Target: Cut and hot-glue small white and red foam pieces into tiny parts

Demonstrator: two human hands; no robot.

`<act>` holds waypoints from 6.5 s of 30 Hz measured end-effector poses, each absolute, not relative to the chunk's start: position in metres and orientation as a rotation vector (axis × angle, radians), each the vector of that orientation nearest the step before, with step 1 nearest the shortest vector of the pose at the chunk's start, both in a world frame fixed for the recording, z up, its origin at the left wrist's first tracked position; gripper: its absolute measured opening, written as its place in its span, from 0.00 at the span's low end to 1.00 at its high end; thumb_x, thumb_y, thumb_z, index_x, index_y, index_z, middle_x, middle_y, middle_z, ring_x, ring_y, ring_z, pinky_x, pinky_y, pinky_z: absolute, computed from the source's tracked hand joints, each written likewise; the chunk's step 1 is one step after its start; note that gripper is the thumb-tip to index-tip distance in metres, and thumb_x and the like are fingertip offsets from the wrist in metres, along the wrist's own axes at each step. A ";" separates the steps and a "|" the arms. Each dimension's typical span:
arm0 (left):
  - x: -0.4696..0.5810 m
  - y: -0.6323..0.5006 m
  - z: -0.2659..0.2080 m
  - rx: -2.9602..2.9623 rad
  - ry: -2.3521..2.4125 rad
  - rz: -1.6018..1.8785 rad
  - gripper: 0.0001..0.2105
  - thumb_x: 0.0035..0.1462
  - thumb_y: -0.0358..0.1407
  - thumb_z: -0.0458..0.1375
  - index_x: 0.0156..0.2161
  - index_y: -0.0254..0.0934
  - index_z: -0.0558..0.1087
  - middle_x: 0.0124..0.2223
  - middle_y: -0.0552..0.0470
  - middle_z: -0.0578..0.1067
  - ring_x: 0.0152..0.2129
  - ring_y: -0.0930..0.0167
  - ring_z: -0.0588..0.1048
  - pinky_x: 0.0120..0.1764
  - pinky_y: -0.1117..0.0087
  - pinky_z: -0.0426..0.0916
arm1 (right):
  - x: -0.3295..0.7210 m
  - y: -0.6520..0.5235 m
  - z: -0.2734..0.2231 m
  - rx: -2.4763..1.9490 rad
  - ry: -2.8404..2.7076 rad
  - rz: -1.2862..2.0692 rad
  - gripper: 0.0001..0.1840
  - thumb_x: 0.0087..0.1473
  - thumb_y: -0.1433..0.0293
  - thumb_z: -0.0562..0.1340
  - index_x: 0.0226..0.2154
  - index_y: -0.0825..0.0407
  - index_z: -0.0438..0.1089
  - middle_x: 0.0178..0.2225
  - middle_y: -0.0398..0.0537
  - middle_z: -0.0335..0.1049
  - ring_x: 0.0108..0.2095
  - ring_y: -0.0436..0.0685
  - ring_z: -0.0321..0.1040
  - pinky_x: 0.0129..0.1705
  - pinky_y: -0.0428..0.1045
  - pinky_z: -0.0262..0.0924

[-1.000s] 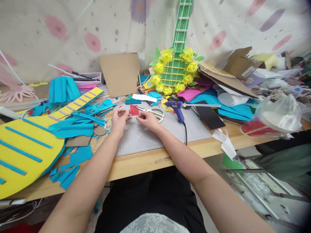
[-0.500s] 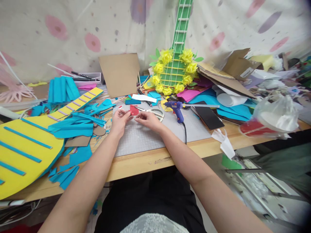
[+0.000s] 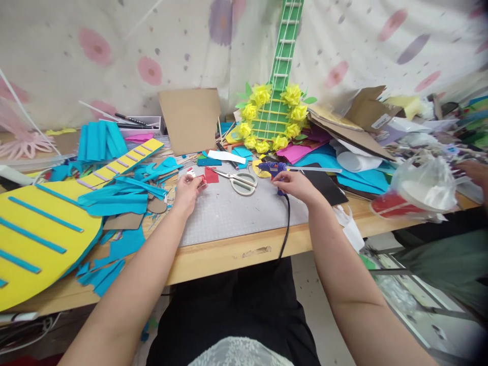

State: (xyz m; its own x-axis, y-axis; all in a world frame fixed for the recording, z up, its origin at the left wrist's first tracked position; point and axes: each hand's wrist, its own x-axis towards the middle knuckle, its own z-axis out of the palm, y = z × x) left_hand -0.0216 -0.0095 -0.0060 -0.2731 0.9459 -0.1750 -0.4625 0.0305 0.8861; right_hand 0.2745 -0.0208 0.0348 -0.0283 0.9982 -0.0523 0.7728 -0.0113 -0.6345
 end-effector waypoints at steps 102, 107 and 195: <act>-0.040 -0.007 -0.012 0.770 1.220 1.588 0.15 0.36 0.24 0.64 0.29 0.35 0.64 0.28 0.52 0.76 0.27 0.72 0.75 0.32 0.70 0.71 | 0.141 -0.006 -0.002 -1.311 -1.590 1.083 0.22 0.42 0.52 0.64 0.28 0.54 0.71 0.20 0.43 0.67 0.25 0.50 0.64 0.28 0.45 0.58; -0.041 -0.006 -0.014 0.764 1.209 1.589 0.15 0.36 0.24 0.65 0.29 0.35 0.64 0.28 0.52 0.76 0.27 0.73 0.75 0.31 0.71 0.71 | 0.141 -0.005 -0.005 -1.331 -1.578 1.077 0.22 0.41 0.51 0.64 0.26 0.54 0.71 0.21 0.44 0.67 0.25 0.50 0.65 0.29 0.46 0.58; -0.042 -0.022 0.005 0.464 0.831 1.134 0.07 0.49 0.21 0.57 0.32 0.34 0.73 0.33 0.49 0.75 0.27 0.79 0.73 0.23 0.83 0.66 | 0.136 -0.002 0.031 -1.090 -1.614 1.382 0.20 0.44 0.53 0.61 0.32 0.51 0.68 0.23 0.39 0.62 0.19 0.44 0.52 0.20 0.43 0.45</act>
State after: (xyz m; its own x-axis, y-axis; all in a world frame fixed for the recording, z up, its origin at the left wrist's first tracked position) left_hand -0.0420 -0.0217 0.0050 0.1795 0.9228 -0.3409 -0.6029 0.3771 0.7031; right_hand 0.1364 -0.0023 0.0309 -0.3690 0.9294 0.0057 0.1378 0.0608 -0.9886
